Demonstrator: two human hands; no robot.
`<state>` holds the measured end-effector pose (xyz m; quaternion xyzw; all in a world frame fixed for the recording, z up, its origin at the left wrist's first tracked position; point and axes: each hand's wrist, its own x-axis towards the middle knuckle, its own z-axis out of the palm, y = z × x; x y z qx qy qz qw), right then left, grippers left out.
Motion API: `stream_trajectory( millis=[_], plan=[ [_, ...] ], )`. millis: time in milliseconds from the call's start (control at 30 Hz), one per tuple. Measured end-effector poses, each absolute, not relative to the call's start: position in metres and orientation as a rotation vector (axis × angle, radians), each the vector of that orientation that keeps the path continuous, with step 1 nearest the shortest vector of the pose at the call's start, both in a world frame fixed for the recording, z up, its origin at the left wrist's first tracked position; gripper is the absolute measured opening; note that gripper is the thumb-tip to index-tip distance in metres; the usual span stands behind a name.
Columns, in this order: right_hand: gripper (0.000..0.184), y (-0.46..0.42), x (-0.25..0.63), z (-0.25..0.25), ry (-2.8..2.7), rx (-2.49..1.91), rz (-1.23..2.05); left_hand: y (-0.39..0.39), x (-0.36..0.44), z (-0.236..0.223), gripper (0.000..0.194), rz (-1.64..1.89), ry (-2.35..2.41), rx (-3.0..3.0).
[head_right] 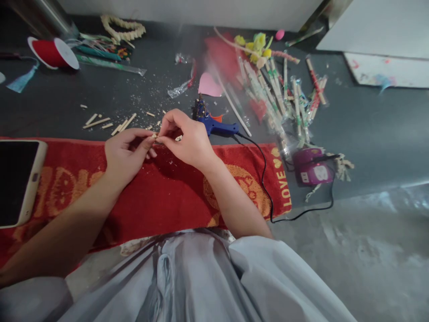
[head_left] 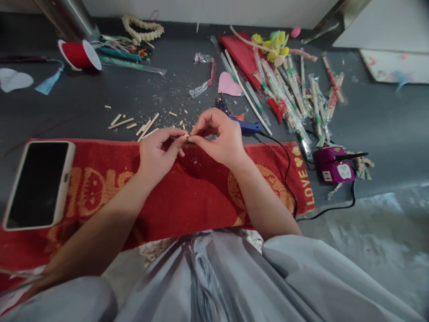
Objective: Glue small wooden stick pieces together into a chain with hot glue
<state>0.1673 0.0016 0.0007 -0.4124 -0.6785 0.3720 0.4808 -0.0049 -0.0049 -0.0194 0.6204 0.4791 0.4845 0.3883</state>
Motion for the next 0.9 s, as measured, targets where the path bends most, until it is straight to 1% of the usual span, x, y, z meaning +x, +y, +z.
stream_trajectory(
  millis=[133, 200, 400, 500, 767, 900],
  plan=[
    [0.015, 0.007, 0.169, -0.002, -1.629, -1.045, 0.956, -0.001, -0.002, -0.017, 0.022, 1.198, 1.171, 1.349],
    [0.017, 0.010, 0.169, -0.004, -1.608, -1.066, 1.005, 0.000, -0.001, -0.015, 0.027, 1.186, 1.136, 1.227],
    [0.039, 0.014, 0.164, -0.009, -1.469, -0.991, 1.281, 0.001, 0.001, -0.007, 0.025, 1.131, 1.077, 1.020],
    [0.046, 0.015, 0.163, -0.010, -1.414, -0.958, 1.396, 0.000, 0.002, -0.006, 0.024, 1.137, 1.075, 1.011],
    [0.044, 0.017, 0.164, -0.012, -1.374, -0.953, 1.511, 0.000, 0.000, -0.016, 0.022, 1.178, 1.109, 1.148],
    [0.042, 0.016, 0.164, -0.012, -1.321, -0.947, 1.572, 0.000, 0.000, -0.017, 0.025, 1.209, 1.083, 1.180]
  ],
)
